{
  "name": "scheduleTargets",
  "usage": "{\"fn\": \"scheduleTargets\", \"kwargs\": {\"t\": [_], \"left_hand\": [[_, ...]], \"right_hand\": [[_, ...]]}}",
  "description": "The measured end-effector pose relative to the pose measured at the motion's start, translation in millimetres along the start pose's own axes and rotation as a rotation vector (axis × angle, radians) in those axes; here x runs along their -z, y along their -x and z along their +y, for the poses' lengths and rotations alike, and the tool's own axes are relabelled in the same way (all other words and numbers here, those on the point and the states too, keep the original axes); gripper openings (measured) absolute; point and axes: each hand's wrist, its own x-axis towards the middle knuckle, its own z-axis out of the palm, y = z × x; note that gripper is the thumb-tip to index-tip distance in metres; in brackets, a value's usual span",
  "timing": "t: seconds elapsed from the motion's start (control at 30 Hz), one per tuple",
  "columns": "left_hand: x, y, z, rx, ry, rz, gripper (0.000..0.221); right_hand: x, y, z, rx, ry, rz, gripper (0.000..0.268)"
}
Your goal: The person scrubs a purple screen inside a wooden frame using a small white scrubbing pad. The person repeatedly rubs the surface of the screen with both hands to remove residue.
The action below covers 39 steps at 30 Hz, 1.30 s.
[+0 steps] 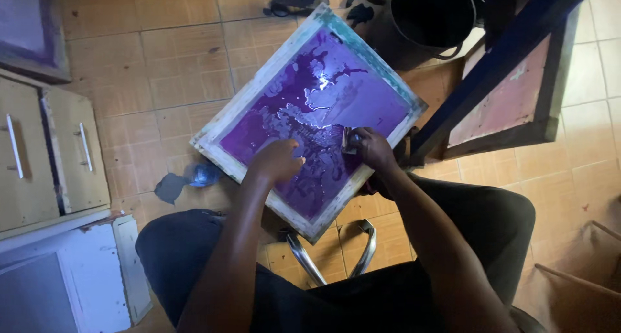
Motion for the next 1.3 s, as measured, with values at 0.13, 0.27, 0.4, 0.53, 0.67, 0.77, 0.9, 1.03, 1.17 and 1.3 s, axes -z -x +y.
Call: {"fn": "scheduleTargets", "kwargs": {"t": [0.13, 0.27, 0.4, 0.53, 0.67, 0.77, 0.9, 1.03, 1.17, 1.3], "left_hand": [[-4, -21, 11, -0.010, -0.011, -0.015, 0.057], [21, 4, 34, -0.017, -0.049, -0.032, 0.059], [21, 4, 40, -0.012, -0.028, -0.032, 0.060], [14, -14, 32, -0.025, -0.001, -0.037, 0.055], [28, 3, 40, 0.036, -0.021, -0.042, 0.057], [36, 8, 37, 0.052, 0.045, -0.020, 0.060], [32, -16, 8, -0.041, 0.093, 0.020, 0.064], [50, 19, 21, -0.002, 0.108, 0.044, 0.065], [51, 21, 10, -0.004, 0.121, 0.070, 0.065], [39, -8, -11, -0.057, 0.138, 0.115, 0.063]], "right_hand": [[35, 15, -39, -0.112, -0.135, -0.028, 0.039], [17, 32, -8, -0.067, -0.012, 0.042, 0.024], [48, 39, -22, -0.179, -0.114, -0.037, 0.021], [65, 42, -19, -0.368, -0.998, 0.000, 0.022], [54, 42, -37, -0.182, 0.335, 0.007, 0.018], [29, 42, -43, -0.301, 0.312, 0.050, 0.019], [-12, 46, -42, -0.462, 0.263, -0.012, 0.035], [-12, 51, -108, -0.570, 0.079, -0.025, 0.031], [-39, 43, -119, -0.571, 0.171, 0.029, 0.030], [-43, 37, -140, -0.608, 0.104, 0.068, 0.019]]}}
